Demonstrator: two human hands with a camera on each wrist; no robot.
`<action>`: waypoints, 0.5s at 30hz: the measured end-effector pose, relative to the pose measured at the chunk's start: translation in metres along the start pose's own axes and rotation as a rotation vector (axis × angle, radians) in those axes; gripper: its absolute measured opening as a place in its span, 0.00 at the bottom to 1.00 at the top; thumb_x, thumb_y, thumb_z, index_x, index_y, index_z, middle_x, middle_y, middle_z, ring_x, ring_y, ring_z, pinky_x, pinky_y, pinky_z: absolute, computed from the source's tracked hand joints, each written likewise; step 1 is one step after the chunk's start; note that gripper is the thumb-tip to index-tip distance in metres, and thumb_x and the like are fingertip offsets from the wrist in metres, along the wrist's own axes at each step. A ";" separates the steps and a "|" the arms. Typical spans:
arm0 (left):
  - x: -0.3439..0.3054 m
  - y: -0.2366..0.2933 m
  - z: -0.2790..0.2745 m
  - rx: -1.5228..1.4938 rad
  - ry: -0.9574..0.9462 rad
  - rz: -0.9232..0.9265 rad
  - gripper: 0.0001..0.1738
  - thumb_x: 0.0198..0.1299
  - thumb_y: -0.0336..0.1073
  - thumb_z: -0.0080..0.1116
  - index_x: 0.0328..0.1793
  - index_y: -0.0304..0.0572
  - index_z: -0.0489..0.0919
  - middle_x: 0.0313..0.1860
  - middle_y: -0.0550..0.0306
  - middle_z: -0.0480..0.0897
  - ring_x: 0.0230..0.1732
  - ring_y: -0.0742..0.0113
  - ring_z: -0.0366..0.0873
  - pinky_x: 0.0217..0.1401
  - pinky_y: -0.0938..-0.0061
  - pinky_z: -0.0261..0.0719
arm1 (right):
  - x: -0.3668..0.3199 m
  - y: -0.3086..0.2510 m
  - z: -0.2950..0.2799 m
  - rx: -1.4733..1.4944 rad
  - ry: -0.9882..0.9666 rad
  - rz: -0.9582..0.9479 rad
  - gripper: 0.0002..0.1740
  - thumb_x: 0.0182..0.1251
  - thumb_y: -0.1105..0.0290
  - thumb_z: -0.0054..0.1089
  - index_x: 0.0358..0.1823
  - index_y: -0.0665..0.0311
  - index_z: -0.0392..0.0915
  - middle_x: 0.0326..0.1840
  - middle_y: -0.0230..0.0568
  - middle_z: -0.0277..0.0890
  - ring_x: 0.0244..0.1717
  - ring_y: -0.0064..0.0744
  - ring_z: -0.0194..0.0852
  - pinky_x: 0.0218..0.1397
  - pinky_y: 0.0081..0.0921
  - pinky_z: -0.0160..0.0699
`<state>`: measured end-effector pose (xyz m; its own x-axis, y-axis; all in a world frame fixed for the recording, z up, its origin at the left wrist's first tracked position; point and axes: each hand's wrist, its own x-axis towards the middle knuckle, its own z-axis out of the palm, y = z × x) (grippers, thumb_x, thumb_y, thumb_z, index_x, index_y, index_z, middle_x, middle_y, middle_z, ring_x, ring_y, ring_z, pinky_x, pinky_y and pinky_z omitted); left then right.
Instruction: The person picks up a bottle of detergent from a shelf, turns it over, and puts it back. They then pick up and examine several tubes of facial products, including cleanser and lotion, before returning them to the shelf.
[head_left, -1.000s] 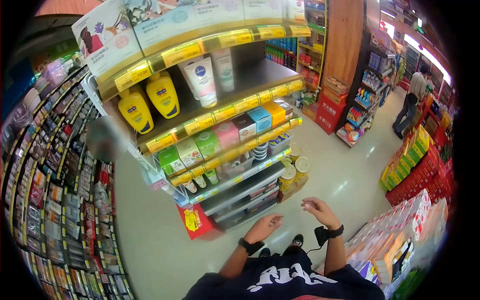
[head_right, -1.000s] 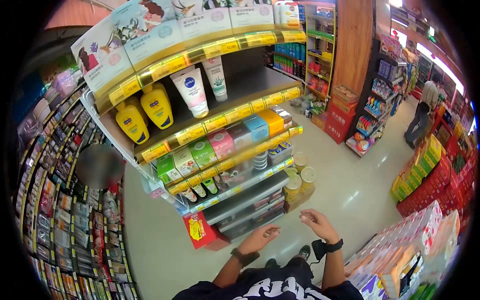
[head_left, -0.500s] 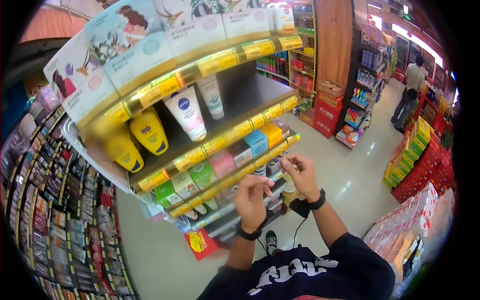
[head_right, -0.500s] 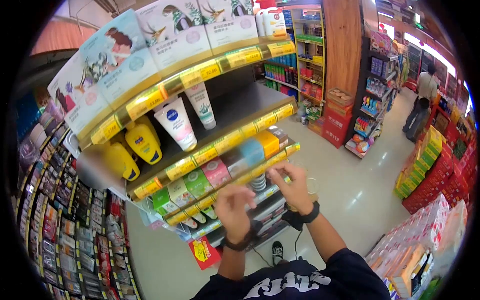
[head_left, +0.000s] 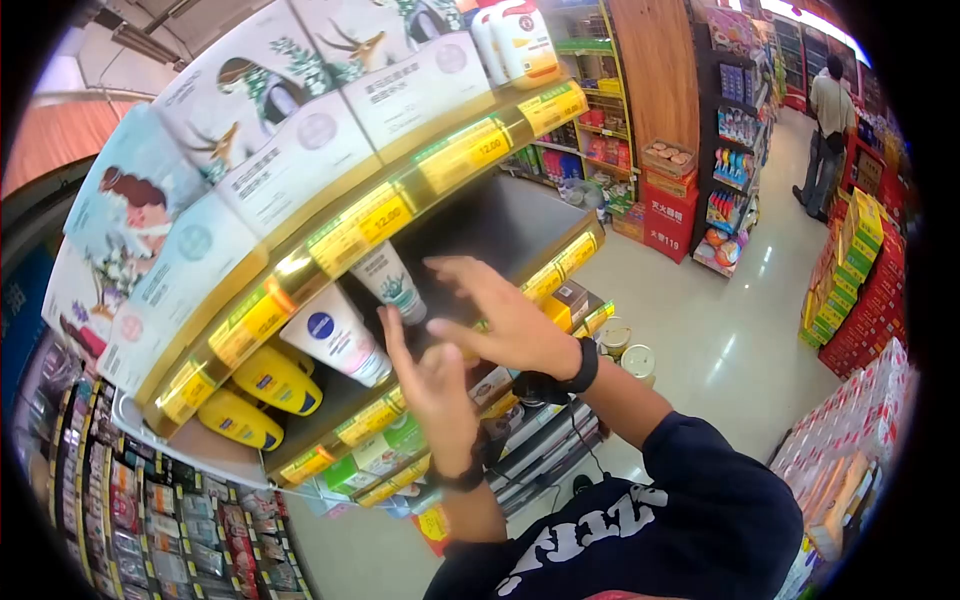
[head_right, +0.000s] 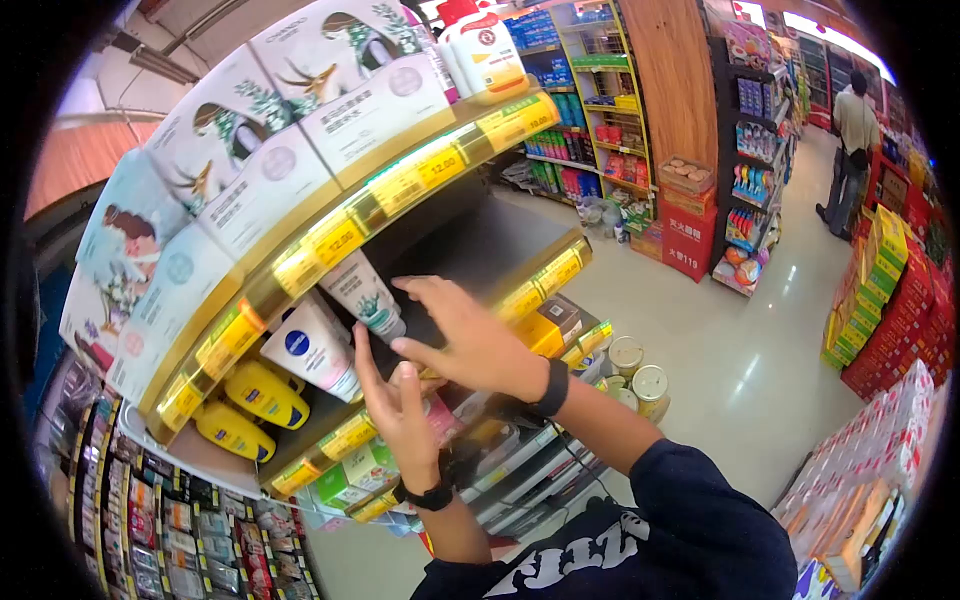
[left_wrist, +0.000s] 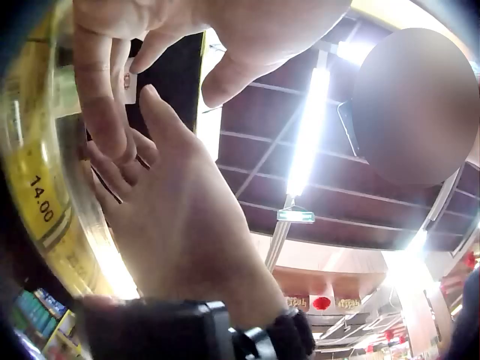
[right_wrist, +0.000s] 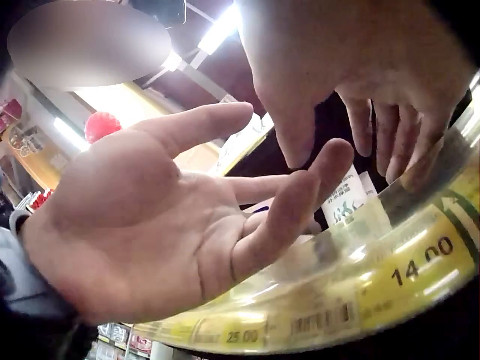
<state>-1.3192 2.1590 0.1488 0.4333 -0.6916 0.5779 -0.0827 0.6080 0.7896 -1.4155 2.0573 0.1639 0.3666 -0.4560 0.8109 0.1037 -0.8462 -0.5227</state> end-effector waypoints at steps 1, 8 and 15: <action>0.004 0.000 0.004 0.002 0.020 -0.002 0.41 0.69 0.24 0.55 0.85 0.37 0.50 0.87 0.47 0.45 0.55 0.67 0.80 0.53 0.74 0.83 | 0.005 0.006 0.002 -0.009 -0.009 -0.032 0.37 0.69 0.58 0.65 0.73 0.69 0.63 0.65 0.55 0.70 0.61 0.50 0.73 0.63 0.38 0.76; 0.010 -0.010 0.014 0.130 0.046 0.007 0.36 0.73 0.36 0.50 0.84 0.33 0.53 0.84 0.46 0.55 0.76 0.58 0.65 0.72 0.67 0.70 | 0.024 0.019 0.012 -0.059 -0.075 0.037 0.32 0.74 0.61 0.52 0.74 0.70 0.60 0.56 0.58 0.77 0.56 0.61 0.78 0.55 0.49 0.80; 0.007 -0.013 0.030 0.263 0.111 0.011 0.40 0.71 0.35 0.53 0.85 0.38 0.51 0.49 0.52 0.76 0.41 0.71 0.78 0.39 0.82 0.73 | 0.045 0.025 -0.002 -0.145 -0.060 0.118 0.26 0.69 0.52 0.60 0.53 0.69 0.74 0.45 0.59 0.79 0.39 0.58 0.83 0.46 0.48 0.81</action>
<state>-1.3418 2.1347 0.1482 0.5258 -0.6295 0.5720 -0.3113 0.4834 0.8182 -1.3986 2.0151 0.1875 0.4235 -0.5407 0.7268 -0.0763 -0.8208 -0.5661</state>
